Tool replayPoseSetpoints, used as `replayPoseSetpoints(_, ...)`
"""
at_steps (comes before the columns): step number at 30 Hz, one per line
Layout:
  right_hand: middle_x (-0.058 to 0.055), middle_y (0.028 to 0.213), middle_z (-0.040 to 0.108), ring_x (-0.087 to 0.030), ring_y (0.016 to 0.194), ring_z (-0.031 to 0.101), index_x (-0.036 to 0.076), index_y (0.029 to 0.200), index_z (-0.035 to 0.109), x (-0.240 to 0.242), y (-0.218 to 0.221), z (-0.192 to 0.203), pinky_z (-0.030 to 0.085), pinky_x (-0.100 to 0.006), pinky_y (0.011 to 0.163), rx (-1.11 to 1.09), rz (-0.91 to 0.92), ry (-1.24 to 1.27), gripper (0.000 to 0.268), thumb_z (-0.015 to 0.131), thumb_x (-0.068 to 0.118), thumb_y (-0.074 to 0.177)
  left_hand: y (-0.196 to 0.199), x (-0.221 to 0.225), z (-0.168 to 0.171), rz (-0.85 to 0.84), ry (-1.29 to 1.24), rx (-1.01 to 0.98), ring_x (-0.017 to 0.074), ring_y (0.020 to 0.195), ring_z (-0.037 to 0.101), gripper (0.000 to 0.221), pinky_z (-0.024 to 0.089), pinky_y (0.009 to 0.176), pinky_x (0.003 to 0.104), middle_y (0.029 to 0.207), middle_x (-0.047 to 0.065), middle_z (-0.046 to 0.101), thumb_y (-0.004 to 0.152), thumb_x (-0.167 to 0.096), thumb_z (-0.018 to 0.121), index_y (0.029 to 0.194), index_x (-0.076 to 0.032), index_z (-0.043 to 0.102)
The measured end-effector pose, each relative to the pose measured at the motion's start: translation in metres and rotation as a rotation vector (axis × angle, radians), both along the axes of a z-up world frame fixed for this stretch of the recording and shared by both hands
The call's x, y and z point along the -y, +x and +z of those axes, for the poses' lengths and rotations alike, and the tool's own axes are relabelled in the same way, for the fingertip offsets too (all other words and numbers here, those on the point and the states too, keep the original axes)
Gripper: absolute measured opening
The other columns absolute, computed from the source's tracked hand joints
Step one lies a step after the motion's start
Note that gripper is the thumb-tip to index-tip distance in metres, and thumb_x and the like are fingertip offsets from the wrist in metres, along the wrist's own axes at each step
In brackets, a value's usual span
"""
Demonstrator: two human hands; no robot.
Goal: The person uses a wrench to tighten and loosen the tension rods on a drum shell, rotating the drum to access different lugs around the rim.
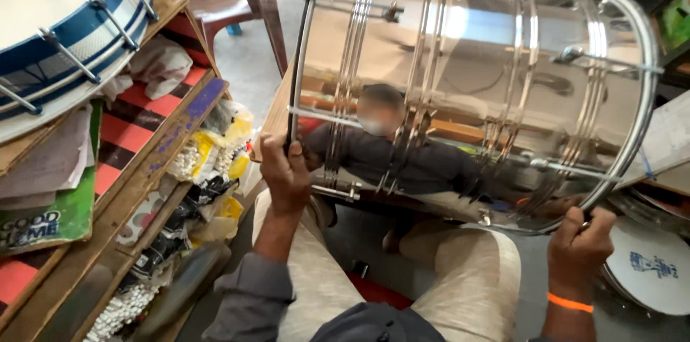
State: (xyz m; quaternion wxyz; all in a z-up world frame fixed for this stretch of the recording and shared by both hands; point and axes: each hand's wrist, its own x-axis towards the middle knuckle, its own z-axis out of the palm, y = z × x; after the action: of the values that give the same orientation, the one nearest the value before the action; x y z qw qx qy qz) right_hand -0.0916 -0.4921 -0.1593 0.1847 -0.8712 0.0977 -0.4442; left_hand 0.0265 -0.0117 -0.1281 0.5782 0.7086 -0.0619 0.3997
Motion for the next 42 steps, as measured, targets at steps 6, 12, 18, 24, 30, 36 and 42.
replayPoseSetpoints(6,-0.019,0.079,0.06,-0.038,0.072,0.063,-0.002,0.111,0.056,-0.002,-0.013,0.005,0.05,-0.046,0.065,-0.037,-0.066,-0.12,0.023,0.062,0.019,0.116,-0.015,-0.03,0.066,0.102,0.046,0.14,0.0228,0.107,0.056,0.023,0.047,0.098,0.037,0.116,0.012,0.054,0.111,-0.017,0.053,0.126,0.0,0.055)
replayPoseSetpoints(12,-0.016,0.088,0.058,-0.026,0.072,0.054,-0.002,0.104,0.053,-0.016,-0.012,0.057,0.044,-0.04,0.067,0.064,-0.026,0.038,0.024,0.048,0.014,0.121,0.074,-0.003,0.184,0.03,0.631,0.353,0.0359,0.138,0.046,0.05,0.036,0.117,0.049,0.142,0.019,0.055,0.101,-0.019,0.067,0.143,-0.001,0.048)
replayPoseSetpoints(18,-0.001,0.092,0.055,-0.009,0.072,0.05,0.003,0.106,0.055,-0.066,-0.034,0.16,0.043,-0.025,0.065,0.095,0.229,0.189,0.021,0.038,0.014,0.112,0.132,0.017,0.19,-0.029,0.777,0.223,0.0357,0.134,0.047,0.043,0.041,0.109,0.051,0.137,0.015,0.056,0.096,-0.013,0.067,0.136,-0.004,0.056)
replayPoseSetpoints(24,-0.007,0.085,0.062,-0.01,0.064,0.05,0.004,0.105,0.054,-0.122,-0.004,0.236,0.039,-0.023,0.058,-0.074,0.404,0.035,0.022,0.044,0.017,0.119,0.111,0.018,0.174,0.015,0.781,0.208,0.0294,0.12,0.053,0.039,0.049,0.1,0.047,0.119,0.014,0.057,0.088,-0.004,0.067,0.126,-0.004,0.058)
replayPoseSetpoints(30,-0.012,0.096,0.065,-0.01,0.071,0.058,0.006,0.117,0.045,-0.184,0.061,0.261,0.052,-0.021,0.063,-0.066,0.962,0.355,0.019,0.053,0.023,0.118,0.092,0.004,0.162,0.072,0.368,0.025,0.0336,0.115,0.06,0.037,0.057,0.087,0.046,0.125,0.019,0.056,0.101,-0.01,0.066,0.133,0.003,0.052)
replayPoseSetpoints(36,-0.014,0.106,0.06,-0.018,0.094,0.069,0.006,0.122,0.035,-0.236,0.09,0.276,0.063,-0.028,0.077,0.079,1.093,0.131,0.022,0.054,0.015,0.117,0.095,0.004,0.163,0.096,0.322,0.011,0.045,0.104,0.065,0.026,0.053,0.082,0.051,0.12,0.02,0.059,0.102,-0.014,0.064,0.123,-0.001,0.056)
replayPoseSetpoints(42,-0.013,0.106,0.066,-0.018,0.089,0.074,0.002,0.126,0.038,-0.244,0.164,0.281,0.064,-0.028,0.076,0.114,0.988,-0.162,0.015,0.051,0.009,0.121,0.09,0.002,0.162,0.055,0.329,-0.006,0.0451,0.1,0.065,0.029,0.053,0.078,0.054,0.123,0.021,0.059,0.102,-0.013,0.062,0.128,0.001,0.055)
